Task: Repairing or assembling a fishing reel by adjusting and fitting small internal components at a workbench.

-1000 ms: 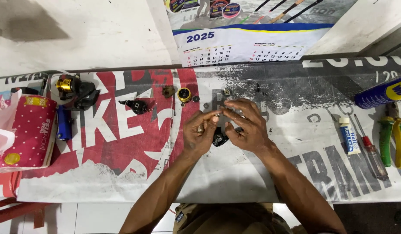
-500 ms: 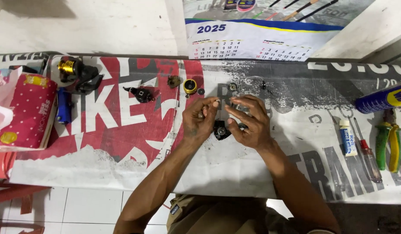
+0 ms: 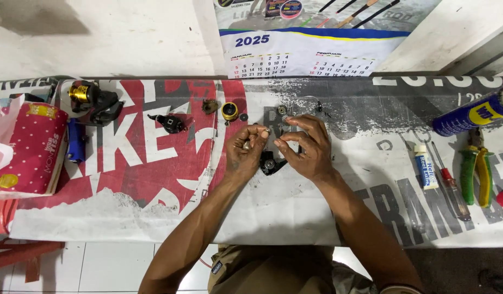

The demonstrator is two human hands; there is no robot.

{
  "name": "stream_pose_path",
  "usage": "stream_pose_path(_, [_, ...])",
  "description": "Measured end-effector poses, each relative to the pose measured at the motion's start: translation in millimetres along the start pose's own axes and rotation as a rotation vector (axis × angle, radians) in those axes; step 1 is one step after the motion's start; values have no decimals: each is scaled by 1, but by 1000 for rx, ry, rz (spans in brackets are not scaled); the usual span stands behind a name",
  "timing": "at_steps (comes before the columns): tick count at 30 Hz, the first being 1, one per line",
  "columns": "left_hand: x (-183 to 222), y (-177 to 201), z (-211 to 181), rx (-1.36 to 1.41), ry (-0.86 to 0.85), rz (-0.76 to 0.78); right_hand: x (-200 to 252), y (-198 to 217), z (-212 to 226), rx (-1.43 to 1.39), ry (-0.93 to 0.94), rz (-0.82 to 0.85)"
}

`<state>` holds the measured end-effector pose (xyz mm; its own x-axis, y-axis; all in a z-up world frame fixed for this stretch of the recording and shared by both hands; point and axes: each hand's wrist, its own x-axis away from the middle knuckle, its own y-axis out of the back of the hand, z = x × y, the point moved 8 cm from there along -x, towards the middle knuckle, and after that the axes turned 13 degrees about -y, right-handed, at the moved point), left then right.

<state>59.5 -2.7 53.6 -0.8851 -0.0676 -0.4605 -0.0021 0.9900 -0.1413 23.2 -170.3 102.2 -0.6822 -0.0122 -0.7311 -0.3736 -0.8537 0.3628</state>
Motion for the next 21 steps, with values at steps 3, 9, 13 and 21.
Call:
stream_pose_path(3, [1,-4,7,17,-2,29,0,2,-3,9,-3,-12])
stream_pose_path(9, [4,-12,5,-1,-10,75,-1,4,5,20,23,-22])
stream_pose_path(13, [8,-10,12,25,-63,84,-2,5,11,-22,27,-15])
stream_pose_path(21, [0,-15,-2,49,-79,107,4,3,-7,-38,-29,-30])
